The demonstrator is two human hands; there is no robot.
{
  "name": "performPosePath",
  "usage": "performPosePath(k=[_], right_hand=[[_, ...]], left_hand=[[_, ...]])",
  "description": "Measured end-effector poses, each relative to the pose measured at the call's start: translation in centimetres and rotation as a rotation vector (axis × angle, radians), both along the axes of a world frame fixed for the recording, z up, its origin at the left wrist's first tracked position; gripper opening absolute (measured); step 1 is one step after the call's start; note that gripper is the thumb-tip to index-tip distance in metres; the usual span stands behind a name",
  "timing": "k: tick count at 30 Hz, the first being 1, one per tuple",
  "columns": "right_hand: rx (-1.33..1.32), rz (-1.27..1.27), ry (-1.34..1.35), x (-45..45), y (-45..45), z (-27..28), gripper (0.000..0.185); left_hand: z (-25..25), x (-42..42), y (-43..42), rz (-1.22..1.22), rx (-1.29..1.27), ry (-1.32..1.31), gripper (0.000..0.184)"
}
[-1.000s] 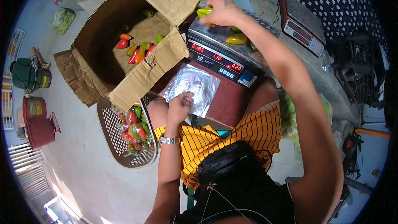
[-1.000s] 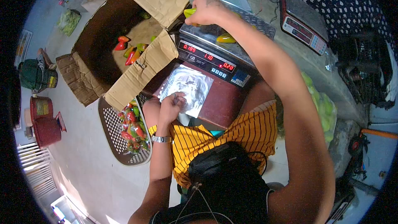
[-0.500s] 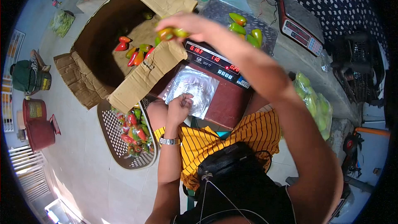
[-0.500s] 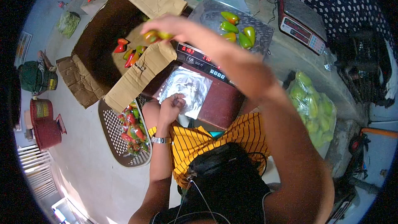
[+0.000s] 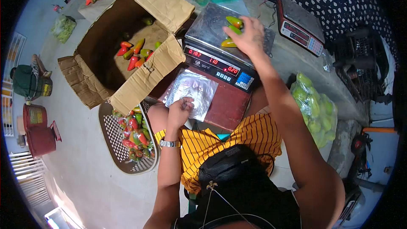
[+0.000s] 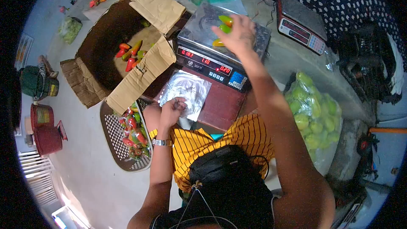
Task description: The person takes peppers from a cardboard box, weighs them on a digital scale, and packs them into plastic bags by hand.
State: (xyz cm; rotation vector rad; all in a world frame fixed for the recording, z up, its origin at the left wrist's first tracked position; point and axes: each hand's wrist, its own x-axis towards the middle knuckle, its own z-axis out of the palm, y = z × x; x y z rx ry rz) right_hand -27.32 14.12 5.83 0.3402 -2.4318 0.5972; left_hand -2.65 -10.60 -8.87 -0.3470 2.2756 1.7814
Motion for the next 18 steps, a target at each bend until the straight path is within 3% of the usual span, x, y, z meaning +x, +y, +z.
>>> performPosePath(k=[1, 4, 7, 13, 18], right_hand=[[0.089, -0.139, -0.06, 0.5, 1.9, -0.7, 0.068], [0.076, -0.012, -0.227, 0.6, 5.8, -3.9, 0.075], [0.002, 0.113, -0.251, 1.3, 6.6, -4.4, 0.073], [-0.001, 0.034, -0.269, 2.5, 4.6, -4.1, 0.058], [0.064, 0.156, -0.218, 3.8, 5.0, -3.8, 0.055]], left_hand=[[-0.2, 0.0, -0.1, -0.001, -0.003, 0.003, 0.018], [-1.1, -0.3, -0.2, -0.006, -0.013, 0.02, 0.018], [-0.9, 0.1, -0.2, 0.001, -0.011, 0.018, 0.018], [0.0, 0.0, 0.4, 0.026, -0.007, 0.013, 0.019], [0.4, 0.3, 0.8, 0.079, 0.064, 0.047, 0.02]])
